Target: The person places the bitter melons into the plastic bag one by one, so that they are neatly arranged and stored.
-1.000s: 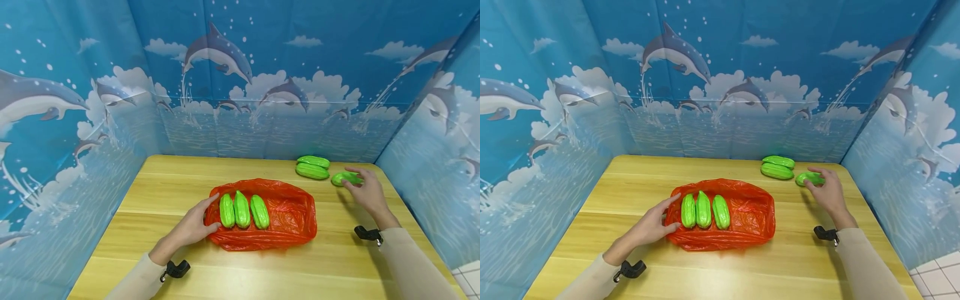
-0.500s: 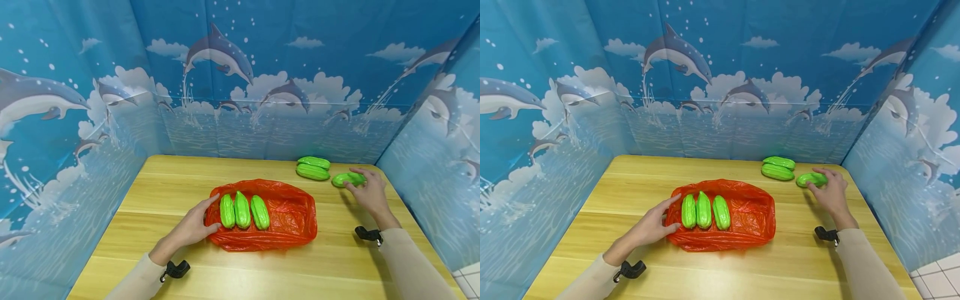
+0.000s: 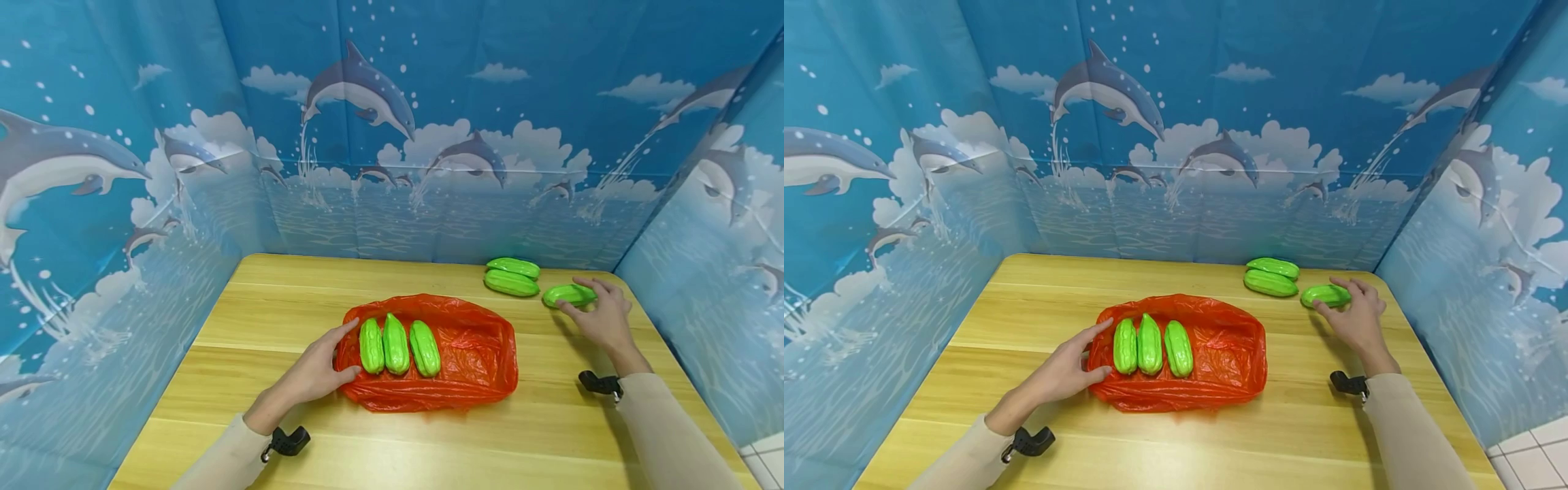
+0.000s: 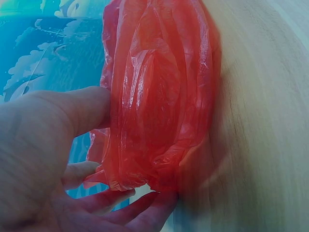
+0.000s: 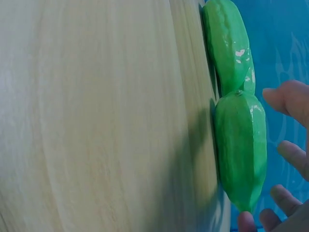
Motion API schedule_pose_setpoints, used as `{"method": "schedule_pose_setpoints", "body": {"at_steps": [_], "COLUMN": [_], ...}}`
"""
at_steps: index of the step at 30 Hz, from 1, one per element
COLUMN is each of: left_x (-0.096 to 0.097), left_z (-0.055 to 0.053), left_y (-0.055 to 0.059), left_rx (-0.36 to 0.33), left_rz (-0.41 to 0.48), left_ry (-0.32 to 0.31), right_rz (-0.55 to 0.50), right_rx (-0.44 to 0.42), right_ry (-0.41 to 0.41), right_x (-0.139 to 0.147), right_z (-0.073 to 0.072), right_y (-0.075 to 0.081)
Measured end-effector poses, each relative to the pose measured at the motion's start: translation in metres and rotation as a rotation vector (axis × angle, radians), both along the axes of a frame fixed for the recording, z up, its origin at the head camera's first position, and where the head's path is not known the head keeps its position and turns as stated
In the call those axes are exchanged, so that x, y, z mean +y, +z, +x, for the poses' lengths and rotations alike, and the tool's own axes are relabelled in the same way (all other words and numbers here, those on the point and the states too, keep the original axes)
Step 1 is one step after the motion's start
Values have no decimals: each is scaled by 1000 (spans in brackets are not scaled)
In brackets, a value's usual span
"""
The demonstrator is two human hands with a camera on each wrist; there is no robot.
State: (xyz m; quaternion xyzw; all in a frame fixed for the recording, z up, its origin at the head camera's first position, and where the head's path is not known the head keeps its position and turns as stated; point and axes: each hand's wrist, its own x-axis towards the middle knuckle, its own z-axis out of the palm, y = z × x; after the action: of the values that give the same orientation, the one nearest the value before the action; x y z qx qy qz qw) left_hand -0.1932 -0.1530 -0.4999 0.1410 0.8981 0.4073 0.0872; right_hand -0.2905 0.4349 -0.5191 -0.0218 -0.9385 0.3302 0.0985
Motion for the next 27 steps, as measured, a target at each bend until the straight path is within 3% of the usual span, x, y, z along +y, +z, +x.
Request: {"method": "schedule_pose_setpoints", "body": {"at_steps": [8, 27], "left_x": [1, 1], "left_z": [-1, 0], "left_y": [0, -2], "left_rx": [4, 6], "left_rz": [1, 4], "left_ry": [-4, 5], "right_rz": [2, -3], "right_rx": [-53, -69], "right_ry": [7, -3], "right_x": [5, 4], "right_z": [-2, -5], "right_y": [-5, -13]}}
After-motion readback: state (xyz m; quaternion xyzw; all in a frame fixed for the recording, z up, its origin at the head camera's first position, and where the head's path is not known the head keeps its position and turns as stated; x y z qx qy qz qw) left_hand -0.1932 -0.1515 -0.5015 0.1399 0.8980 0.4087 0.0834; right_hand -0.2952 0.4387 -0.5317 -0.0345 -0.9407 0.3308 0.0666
